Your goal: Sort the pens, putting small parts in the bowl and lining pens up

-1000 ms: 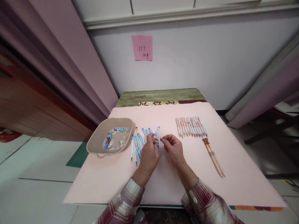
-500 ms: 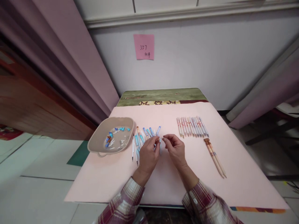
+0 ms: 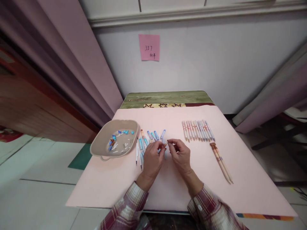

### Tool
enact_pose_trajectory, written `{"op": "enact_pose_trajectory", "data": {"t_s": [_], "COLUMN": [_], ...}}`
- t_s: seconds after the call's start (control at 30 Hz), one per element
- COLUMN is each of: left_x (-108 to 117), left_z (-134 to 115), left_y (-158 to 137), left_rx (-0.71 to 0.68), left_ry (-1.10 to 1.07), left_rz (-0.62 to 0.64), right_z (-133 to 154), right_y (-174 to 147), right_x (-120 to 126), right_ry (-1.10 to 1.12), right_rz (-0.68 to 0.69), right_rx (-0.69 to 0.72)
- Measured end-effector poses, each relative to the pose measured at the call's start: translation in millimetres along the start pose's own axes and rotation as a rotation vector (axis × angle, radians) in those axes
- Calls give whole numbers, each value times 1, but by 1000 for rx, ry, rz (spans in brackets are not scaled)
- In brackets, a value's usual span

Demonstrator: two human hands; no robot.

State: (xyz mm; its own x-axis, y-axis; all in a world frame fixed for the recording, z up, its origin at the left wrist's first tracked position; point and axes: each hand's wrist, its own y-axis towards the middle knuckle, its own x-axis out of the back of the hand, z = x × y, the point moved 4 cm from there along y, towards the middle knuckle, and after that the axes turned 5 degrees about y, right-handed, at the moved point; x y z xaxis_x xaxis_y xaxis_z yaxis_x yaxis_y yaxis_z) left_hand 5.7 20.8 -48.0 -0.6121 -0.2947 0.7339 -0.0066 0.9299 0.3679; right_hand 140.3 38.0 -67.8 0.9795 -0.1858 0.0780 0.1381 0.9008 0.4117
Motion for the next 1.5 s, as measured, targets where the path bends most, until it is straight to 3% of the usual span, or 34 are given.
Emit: {"op": "enact_pose_trajectory", "data": {"t_s": [0.17,0.53,0.87,1.0,1.17,1.27,1.4,1.5], "left_x": [-1,2,6,6,5,5,5,6], "left_z": [1,0,1,0,1,2,2,2], "left_y": [-1,1,4,5,3,3,3,2], "left_rx": [-25,-24,77,127,137,132,130,136], "left_ry": [15,3,-207,-287,-266,-249,-258,-275], "left_rz": [-5,-17,-11,6,11,6,3,8], "right_z": [4,8,-3,4,11,10,8,2], "right_y": [0,-3,-2,-3,-3,-2,-2,0], "right_x": [-1,-4,-3,0,-2,2,-2,-3], "right_ry": [-86,-76,55,-12,-97,-93,-65,62], "right_rz": [12,89,91,15,71,2,109,122], "right_rx": [96,134,-31,64,193,183,161,21]}}
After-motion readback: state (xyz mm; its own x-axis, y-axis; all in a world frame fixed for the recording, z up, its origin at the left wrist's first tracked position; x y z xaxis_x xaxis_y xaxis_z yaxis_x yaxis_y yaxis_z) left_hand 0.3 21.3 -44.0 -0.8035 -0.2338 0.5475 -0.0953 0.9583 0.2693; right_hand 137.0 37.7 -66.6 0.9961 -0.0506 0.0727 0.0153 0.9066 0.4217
